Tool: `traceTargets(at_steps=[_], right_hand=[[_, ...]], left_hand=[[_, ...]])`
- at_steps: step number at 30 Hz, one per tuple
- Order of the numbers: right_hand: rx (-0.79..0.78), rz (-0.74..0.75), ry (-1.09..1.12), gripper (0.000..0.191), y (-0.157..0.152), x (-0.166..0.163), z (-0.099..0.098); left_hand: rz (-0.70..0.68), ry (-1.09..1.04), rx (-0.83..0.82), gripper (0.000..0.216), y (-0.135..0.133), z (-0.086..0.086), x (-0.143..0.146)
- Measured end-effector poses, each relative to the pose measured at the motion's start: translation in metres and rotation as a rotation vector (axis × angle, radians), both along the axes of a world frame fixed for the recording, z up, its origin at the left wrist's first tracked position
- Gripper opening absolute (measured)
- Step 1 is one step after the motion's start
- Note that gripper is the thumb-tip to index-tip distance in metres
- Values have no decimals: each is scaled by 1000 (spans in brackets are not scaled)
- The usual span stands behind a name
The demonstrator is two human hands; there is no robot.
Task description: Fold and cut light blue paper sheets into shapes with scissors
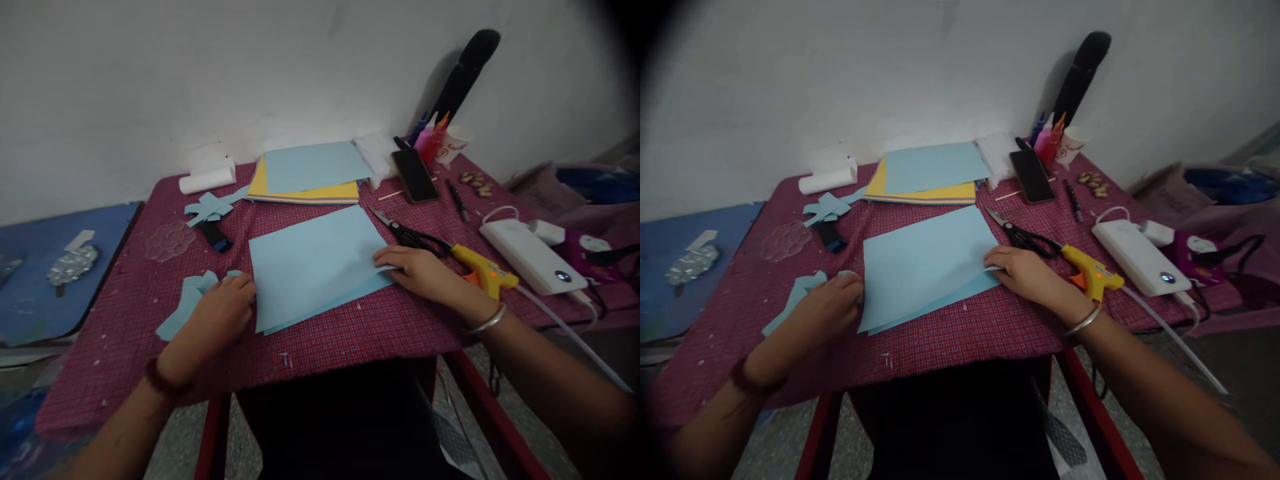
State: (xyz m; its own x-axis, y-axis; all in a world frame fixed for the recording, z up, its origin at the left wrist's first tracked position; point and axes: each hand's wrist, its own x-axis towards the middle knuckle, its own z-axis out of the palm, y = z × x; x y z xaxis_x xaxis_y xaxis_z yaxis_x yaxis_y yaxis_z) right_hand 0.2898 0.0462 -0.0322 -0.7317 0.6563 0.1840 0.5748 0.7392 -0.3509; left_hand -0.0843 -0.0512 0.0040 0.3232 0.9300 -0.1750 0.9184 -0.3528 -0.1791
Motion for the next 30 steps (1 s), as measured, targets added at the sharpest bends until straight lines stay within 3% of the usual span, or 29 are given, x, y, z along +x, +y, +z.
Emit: traceTargets(at_steps=[3,6,11,16,20,23,26,30], right_hand=[[10,7,15,26,0,1,-2],[19,-7,31,24,2,3,-6],[15,-62,61,21,4,3,-7],[-24,-61,83,22,-8,9,-4],[-94,-61,84,28,-24,18,-3],[-188,-108,120,24,-29,20,-1],[-298,-212,158,20,-26,19,2],[-295,-395,179,19,-16,15,1]], left_hand=[[66,37,-20,23,-31,5,-13],[91,-75,9,24,-50,5,-12],[82,-412,198,63,-48,1,9],[-28,-510,77,20,-26,-1,24],[-44,-571,-90,21,-26,-5,24],[27,-722,-109,21,-30,-13,19],[194,-872,-50,21,-31,-20,14],[375,-900,7,23,-25,-24,15]])
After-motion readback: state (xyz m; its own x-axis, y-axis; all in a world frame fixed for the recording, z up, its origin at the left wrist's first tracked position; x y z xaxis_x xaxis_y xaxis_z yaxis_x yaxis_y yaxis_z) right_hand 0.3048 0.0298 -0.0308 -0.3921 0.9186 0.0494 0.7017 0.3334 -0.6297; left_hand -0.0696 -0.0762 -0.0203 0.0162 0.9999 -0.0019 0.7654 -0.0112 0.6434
